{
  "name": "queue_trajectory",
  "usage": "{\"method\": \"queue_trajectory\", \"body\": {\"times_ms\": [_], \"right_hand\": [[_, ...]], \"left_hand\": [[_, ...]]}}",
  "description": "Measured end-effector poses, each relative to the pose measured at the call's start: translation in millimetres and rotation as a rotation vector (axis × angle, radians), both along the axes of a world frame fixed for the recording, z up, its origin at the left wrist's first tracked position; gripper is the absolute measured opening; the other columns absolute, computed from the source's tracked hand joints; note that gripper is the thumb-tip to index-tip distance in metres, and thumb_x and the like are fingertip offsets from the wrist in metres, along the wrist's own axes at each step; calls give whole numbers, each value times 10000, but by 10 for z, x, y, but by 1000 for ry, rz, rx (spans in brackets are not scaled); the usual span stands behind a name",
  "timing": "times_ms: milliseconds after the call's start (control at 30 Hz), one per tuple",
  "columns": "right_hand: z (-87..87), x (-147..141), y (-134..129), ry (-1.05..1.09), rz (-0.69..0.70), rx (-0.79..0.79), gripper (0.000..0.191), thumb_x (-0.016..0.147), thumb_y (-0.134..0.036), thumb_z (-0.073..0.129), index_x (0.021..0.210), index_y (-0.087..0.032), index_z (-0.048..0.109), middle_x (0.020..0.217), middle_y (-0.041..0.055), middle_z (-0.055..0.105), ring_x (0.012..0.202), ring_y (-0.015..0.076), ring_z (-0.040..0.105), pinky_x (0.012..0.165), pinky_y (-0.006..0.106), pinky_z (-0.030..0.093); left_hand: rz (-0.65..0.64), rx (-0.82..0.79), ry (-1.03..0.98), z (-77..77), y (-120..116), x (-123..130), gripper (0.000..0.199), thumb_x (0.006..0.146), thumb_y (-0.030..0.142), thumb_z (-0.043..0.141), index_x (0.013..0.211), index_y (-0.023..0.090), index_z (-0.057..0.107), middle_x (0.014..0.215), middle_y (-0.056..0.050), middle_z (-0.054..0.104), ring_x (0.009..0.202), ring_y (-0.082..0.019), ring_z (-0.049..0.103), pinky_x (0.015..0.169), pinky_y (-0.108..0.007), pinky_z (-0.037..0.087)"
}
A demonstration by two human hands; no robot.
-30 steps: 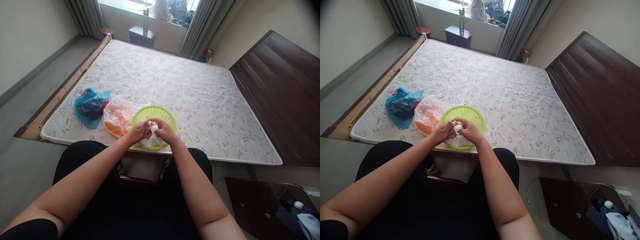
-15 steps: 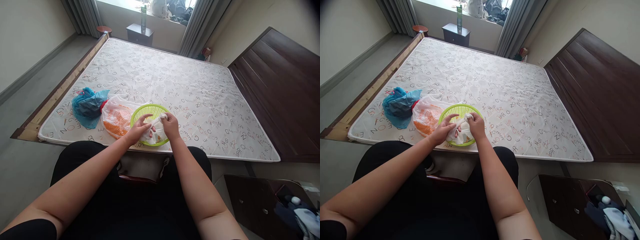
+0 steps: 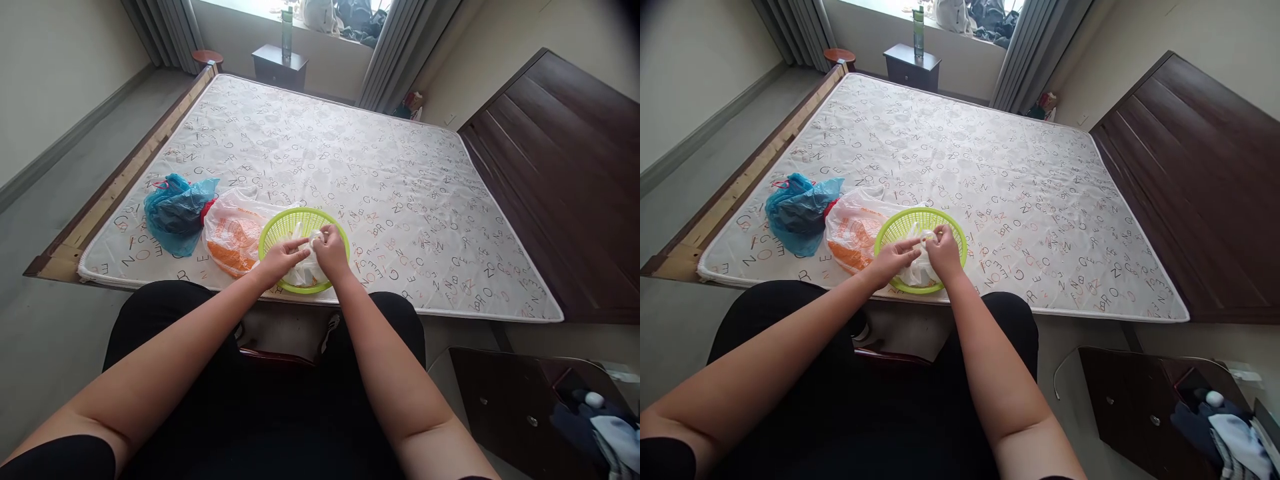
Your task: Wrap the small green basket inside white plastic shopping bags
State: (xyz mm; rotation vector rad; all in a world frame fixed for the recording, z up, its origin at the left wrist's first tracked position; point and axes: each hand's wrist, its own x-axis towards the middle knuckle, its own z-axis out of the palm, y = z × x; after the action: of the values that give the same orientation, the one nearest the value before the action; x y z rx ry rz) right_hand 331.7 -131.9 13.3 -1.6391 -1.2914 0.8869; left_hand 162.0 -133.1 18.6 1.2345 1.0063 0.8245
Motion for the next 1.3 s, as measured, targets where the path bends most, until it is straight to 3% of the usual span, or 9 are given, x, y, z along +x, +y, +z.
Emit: {"method": "queue_trajectory", "body": {"times_ms": [100,200,433,533,733,833,1000,1167,1300], "right_hand": [[-4,-110,-52,-121,115,22,155,816,-295,590,941,-255,507,757,-27,576,688,188,523,666,321,383],[27,-143,-75,-168,253,44,102,854,-317,577,905,-253,517,748,-26,569,692,184,515,683,321,383],[13,21,4,-274,476,151,200,912,-441,632,908,-244,605,901,37,643,857,216,559,794,344,407],[-38,69,31,-342,421,158,304,975,-436,534,741,-243,541,781,33,580,814,216,530,776,346,392],[-12,61,-18,-228,286,147,391,1046,-513,402,807,-249,564,744,7,596,715,191,540,704,318,391],[-23,17,-54,-341,357,165,352,1048,-465,425,815,-253,580,768,19,630,718,196,548,691,315,371],[-36,-47,-88,-488,438,150,265,1032,-371,477,863,-252,642,863,57,703,797,216,608,745,320,417],[3,4,-49,-237,501,158,250,996,-415,533,989,-233,704,1009,75,743,975,240,659,899,368,480],[15,65,-1,37,403,59,330,976,-485,528,939,-209,707,954,49,732,957,217,670,909,364,509]], "left_hand": [[54,146,-36,7,-50,38,411,795,505,800,1009,154,819,748,-34,684,758,-174,599,652,-258,438],[209,121,-75,-46,-36,30,332,835,490,765,826,159,766,620,9,574,635,-129,519,587,-238,391],[384,-105,-377,-63,117,-55,314,818,440,784,955,163,725,559,101,282,489,-70,283,499,-216,296],[344,-130,-400,-10,121,-59,349,813,454,785,995,164,722,577,103,254,489,-70,266,494,-218,289],[81,-55,-205,-54,62,-23,495,826,537,759,1144,159,729,601,64,425,555,-102,396,559,-244,345],[-10,42,-42,-117,46,0,455,833,603,726,953,164,724,601,46,453,562,-114,407,549,-259,322],[6,-39,-26,-184,66,-4,519,831,657,698,662,195,530,578,36,449,537,-107,404,534,-259,319],[114,-40,-132,-165,68,-22,466,802,585,760,661,181,575,562,42,444,548,-97,397,570,-249,336],[22,-74,-151,-132,52,-33,475,791,611,779,703,166,638,574,25,487,556,-100,429,574,-251,345]]}}
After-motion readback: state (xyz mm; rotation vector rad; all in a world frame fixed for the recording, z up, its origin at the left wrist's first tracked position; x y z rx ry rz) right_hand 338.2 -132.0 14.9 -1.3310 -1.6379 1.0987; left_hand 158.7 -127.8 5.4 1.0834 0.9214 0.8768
